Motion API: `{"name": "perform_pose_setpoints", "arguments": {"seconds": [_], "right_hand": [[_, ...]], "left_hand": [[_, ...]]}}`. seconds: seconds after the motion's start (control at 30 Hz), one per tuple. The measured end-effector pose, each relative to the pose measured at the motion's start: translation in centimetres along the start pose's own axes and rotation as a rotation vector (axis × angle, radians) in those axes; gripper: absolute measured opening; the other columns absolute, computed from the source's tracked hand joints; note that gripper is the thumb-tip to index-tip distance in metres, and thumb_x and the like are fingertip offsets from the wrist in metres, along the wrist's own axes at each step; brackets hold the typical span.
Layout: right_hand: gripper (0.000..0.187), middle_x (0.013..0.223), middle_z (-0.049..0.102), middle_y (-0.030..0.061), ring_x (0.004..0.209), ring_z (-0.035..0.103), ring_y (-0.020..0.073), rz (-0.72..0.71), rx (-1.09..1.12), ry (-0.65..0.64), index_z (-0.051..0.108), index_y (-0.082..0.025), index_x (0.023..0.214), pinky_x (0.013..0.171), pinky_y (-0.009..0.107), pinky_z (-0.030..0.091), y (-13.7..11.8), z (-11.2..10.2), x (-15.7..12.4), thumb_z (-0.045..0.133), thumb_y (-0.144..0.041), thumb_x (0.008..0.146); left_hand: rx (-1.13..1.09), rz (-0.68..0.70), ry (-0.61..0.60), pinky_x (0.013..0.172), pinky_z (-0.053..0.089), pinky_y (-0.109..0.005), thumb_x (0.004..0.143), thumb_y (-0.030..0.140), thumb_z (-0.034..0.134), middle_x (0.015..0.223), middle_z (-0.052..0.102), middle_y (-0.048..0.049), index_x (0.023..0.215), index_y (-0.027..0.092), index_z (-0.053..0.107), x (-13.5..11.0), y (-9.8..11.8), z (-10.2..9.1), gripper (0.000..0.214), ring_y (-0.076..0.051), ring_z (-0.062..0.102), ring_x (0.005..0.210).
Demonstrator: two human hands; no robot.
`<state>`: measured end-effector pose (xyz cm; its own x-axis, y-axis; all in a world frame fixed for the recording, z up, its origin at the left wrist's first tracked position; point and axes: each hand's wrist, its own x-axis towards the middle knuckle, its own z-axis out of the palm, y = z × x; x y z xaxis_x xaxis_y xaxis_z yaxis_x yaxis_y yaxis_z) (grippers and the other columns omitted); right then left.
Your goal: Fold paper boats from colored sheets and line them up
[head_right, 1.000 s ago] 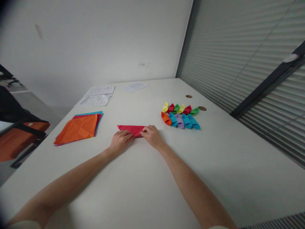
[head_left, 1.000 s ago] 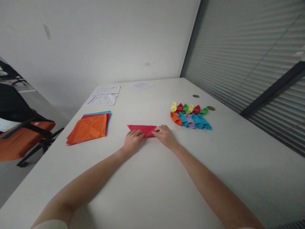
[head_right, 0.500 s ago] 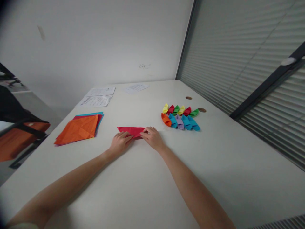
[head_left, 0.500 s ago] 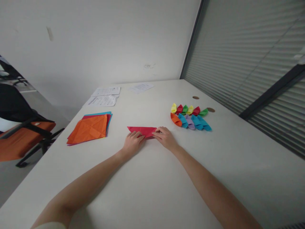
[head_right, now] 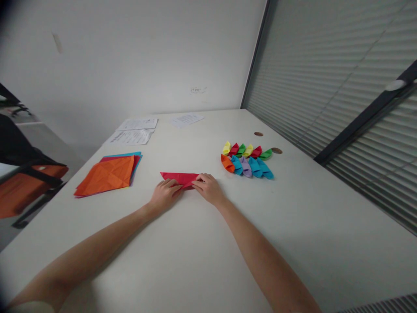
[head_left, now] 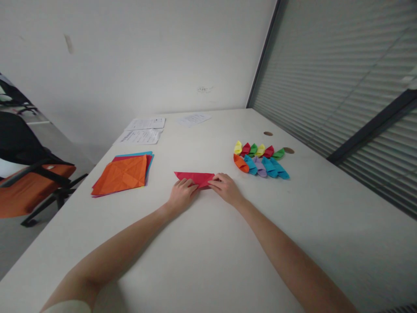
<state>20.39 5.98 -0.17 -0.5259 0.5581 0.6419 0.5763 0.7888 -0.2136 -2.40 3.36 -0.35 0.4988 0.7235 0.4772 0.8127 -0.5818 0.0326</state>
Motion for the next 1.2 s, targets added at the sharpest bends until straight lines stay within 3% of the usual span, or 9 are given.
{"name": "perform_pose_setpoints", "arguments": {"seconds": [0.4, 0.6, 1.2], "right_hand": [[0.020, 0.091, 0.062, 0.0071, 0.083, 0.055, 0.0184, 0.019, -0.018, 0.063, 0.072, -0.023, 0.100, 0.077, 0.034, 0.046, 0.3, 0.3, 0.0, 0.053, -0.021, 0.094], [0.021, 0.086, 0.064, 0.0061, 0.081, 0.052, 0.0182, -0.063, -0.092, 0.012, 0.072, -0.022, 0.094, 0.075, 0.034, 0.041, -0.3, 0.0, 0.2, 0.051, -0.021, 0.096], [0.010, 0.084, 0.069, 0.0014, 0.084, 0.047, 0.0183, -0.127, -0.246, 0.048, 0.073, -0.025, 0.086, 0.075, 0.034, 0.032, -0.6, -0.4, 0.4, 0.064, -0.029, 0.089]], "left_hand": [[0.006, -0.011, 0.016, 0.069, 0.046, -0.032, 0.090, 0.025, 0.055, 0.087, 0.068, -0.0081, 0.093, 0.020, 0.074, 0.2, 0.0, -0.1, 0.019, -0.019, 0.060, 0.078], [0.063, 0.051, 0.042, 0.069, 0.044, -0.033, 0.093, 0.028, 0.053, 0.091, 0.068, -0.0086, 0.109, 0.021, 0.070, 0.2, 0.1, -0.1, 0.024, -0.020, 0.059, 0.079], [0.115, 0.076, -0.068, 0.070, 0.045, -0.034, 0.088, 0.019, 0.057, 0.098, 0.068, -0.0090, 0.109, 0.021, 0.070, 0.3, -0.1, -0.2, 0.025, -0.022, 0.058, 0.083]]}}
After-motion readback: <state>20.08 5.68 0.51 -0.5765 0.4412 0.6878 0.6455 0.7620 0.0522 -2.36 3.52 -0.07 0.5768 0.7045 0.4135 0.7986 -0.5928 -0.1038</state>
